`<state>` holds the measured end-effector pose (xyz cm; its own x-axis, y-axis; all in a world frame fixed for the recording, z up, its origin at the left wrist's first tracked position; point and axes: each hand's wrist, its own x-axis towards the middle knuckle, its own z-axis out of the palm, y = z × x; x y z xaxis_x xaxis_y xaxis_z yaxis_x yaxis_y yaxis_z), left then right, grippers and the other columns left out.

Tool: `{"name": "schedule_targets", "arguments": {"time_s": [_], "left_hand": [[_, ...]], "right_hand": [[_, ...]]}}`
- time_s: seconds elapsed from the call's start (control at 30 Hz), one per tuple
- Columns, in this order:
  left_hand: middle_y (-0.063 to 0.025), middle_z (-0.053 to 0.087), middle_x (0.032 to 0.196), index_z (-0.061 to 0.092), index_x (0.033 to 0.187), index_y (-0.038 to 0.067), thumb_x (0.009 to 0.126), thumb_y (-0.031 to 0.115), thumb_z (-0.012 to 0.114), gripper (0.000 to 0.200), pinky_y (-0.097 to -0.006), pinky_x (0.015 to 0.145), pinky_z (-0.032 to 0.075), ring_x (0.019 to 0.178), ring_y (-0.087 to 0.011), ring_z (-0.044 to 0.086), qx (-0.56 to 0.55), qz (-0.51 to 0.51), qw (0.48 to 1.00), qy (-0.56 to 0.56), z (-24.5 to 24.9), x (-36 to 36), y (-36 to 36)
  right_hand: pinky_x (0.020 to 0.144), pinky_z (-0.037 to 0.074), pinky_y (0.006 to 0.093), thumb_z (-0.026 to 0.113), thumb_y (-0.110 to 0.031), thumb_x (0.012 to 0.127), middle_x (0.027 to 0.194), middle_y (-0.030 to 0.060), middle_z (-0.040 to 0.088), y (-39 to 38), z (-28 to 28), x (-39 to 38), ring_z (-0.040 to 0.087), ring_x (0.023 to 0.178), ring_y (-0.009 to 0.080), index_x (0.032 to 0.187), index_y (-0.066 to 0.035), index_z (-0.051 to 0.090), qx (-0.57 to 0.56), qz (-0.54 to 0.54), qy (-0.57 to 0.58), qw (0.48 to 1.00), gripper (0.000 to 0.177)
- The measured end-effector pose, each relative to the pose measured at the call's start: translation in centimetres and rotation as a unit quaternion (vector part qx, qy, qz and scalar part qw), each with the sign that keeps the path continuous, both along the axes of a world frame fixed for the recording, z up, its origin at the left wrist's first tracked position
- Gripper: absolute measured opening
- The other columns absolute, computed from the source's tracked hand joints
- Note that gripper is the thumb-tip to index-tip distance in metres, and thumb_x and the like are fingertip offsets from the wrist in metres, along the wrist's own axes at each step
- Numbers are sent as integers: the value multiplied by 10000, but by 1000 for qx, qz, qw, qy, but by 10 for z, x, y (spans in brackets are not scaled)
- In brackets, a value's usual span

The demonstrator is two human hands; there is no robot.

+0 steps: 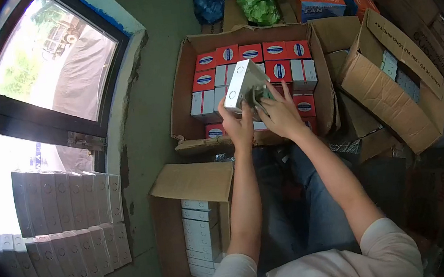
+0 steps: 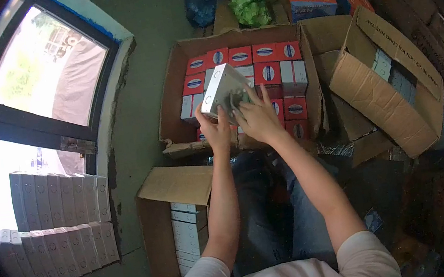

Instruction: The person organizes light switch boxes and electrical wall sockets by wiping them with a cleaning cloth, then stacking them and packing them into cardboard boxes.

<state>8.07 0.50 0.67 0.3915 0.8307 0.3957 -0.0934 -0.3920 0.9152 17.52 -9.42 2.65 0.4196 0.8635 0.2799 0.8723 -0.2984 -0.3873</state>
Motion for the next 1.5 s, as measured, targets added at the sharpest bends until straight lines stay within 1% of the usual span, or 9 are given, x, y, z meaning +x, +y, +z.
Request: {"name": "schedule_targets", "arguments": {"time_s": [0.23,0.5,0.67,0.77,0.9,1.07,1.33,1.43,1.5], "left_hand": [[-113,647,897,401,1224,-25,864,79,643,447,-234,632,495,760,-100,613,5,-24,1000,4,11,0,-6],[-150,655,974,425,1222,-35,837,110,694,491,-275,683,516,855,-133,638,-70,-35,996,-42,19,-4,-9],[-149,648,1011,434,1195,-27,831,134,712,485,-272,708,514,871,-152,637,-102,-40,994,-21,20,0,-3],[-203,607,1127,393,1283,-37,837,193,695,585,-335,809,496,1002,-276,626,28,-17,995,95,24,0,-7],[-246,378,1359,267,1364,-38,972,404,445,618,-396,1001,365,1225,-350,448,9,-70,997,35,0,10,-7],[-175,394,1288,229,1385,30,1012,510,194,609,-352,1058,265,1242,-250,362,-60,-169,984,17,-26,21,-6],[-162,483,1313,342,1394,52,876,762,234,885,-485,990,362,1187,-303,468,-426,-211,875,93,-9,8,15],[-172,493,1310,335,1410,63,879,755,246,876,-477,972,382,1187,-300,472,-474,-198,857,48,10,6,13],[-157,504,1271,368,1372,69,894,684,379,779,-468,912,430,1149,-281,505,-456,-198,867,43,6,3,17]], "right_hand": [[1113,117,596,464,-341,936,1065,76,650,-2,-5,-2,299,1377,262,1026,4,663,102,-93,-125,982,409],[1108,160,574,482,-203,903,943,176,632,-7,-3,-23,546,1101,324,876,75,630,215,54,97,970,316],[1120,196,479,396,-277,973,1159,224,586,-8,-17,-27,508,1160,343,1133,70,586,220,10,219,950,427],[1110,237,384,398,-341,987,1300,183,509,11,-58,-38,451,1243,274,1263,63,494,297,-64,599,740,499],[1076,269,326,411,-467,984,1352,90,453,19,-17,-36,400,1266,201,1350,4,429,357,-22,781,511,596],[878,436,298,799,-465,725,1130,76,622,20,3,-36,583,1034,156,1154,9,600,329,-138,657,664,670],[654,481,284,767,-281,796,890,80,697,7,-19,-7,632,799,111,854,21,705,281,-127,497,811,314],[705,512,372,759,-351,764,784,148,692,7,-21,-6,668,763,314,830,4,705,224,-54,213,950,365],[912,457,438,704,-309,803,885,156,673,-2,-12,-8,625,911,353,912,-16,689,123,-5,222,967,313]]}}
